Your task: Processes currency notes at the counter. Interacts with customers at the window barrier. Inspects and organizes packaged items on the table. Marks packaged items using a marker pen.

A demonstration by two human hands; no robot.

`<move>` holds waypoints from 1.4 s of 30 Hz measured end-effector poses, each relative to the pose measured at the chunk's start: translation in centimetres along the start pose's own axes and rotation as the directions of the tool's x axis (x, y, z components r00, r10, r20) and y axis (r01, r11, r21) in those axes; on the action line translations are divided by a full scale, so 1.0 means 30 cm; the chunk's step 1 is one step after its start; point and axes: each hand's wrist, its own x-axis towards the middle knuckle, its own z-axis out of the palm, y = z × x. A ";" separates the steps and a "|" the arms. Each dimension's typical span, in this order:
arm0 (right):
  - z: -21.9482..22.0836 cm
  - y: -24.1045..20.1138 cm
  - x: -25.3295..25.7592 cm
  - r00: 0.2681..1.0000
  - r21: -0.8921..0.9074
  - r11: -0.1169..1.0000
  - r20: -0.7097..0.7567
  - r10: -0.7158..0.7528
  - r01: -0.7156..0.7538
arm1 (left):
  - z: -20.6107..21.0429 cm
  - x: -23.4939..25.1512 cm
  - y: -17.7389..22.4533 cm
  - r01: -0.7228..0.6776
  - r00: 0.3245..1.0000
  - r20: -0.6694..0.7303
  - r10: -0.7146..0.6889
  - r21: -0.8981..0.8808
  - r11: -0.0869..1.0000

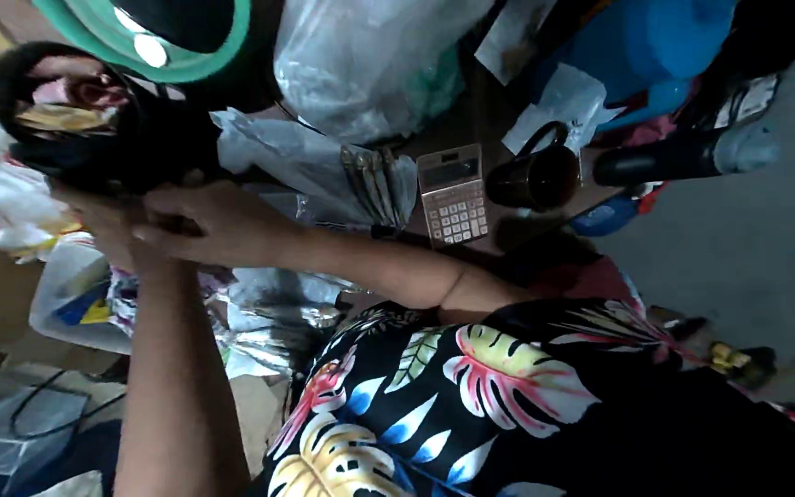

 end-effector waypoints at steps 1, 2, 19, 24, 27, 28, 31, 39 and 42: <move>-0.024 0.002 0.008 0.999 -0.018 1.000 -0.045 -0.021 0.020 | -0.007 -0.008 0.008 0.007 1.000 -0.006 -0.007 0.028 1.000; -0.054 -0.004 0.016 0.996 -0.027 0.999 -0.086 -0.023 0.021 | -0.025 -0.023 0.031 0.025 1.000 0.000 -0.025 0.043 0.999; -0.250 -0.038 0.514 0.974 -0.774 0.621 0.215 0.073 0.124 | -0.261 -0.488 -0.340 0.229 0.944 -0.065 -0.323 -0.576 0.785; -0.181 -0.020 0.579 0.940 -0.813 0.525 0.336 0.068 0.252 | -0.278 -0.531 -0.345 0.223 0.936 -0.096 -0.340 -0.586 0.779; -0.202 -0.023 0.577 0.971 -0.741 0.649 0.237 0.016 0.170 | -0.277 -0.530 -0.327 0.244 0.931 -0.079 -0.357 -0.594 0.767; -0.218 -0.019 0.576 0.979 -0.699 0.700 0.202 -0.003 0.147 | -0.277 -0.527 -0.318 0.248 0.929 -0.077 -0.362 -0.597 0.763; -0.266 0.009 0.553 0.994 -0.541 0.834 0.080 -0.080 0.110 | -0.286 -0.517 -0.284 0.236 0.938 -0.059 -0.341 -0.612 0.755; -0.356 0.048 0.446 0.985 0.064 0.998 -0.172 -0.005 0.016 | -0.338 -0.446 -0.201 0.147 0.978 0.102 -0.182 -0.955 0.259; -0.403 0.048 0.398 0.966 0.273 0.962 -0.251 0.067 0.004 | -0.399 -0.400 -0.189 0.177 0.984 0.174 -0.037 -0.977 0.121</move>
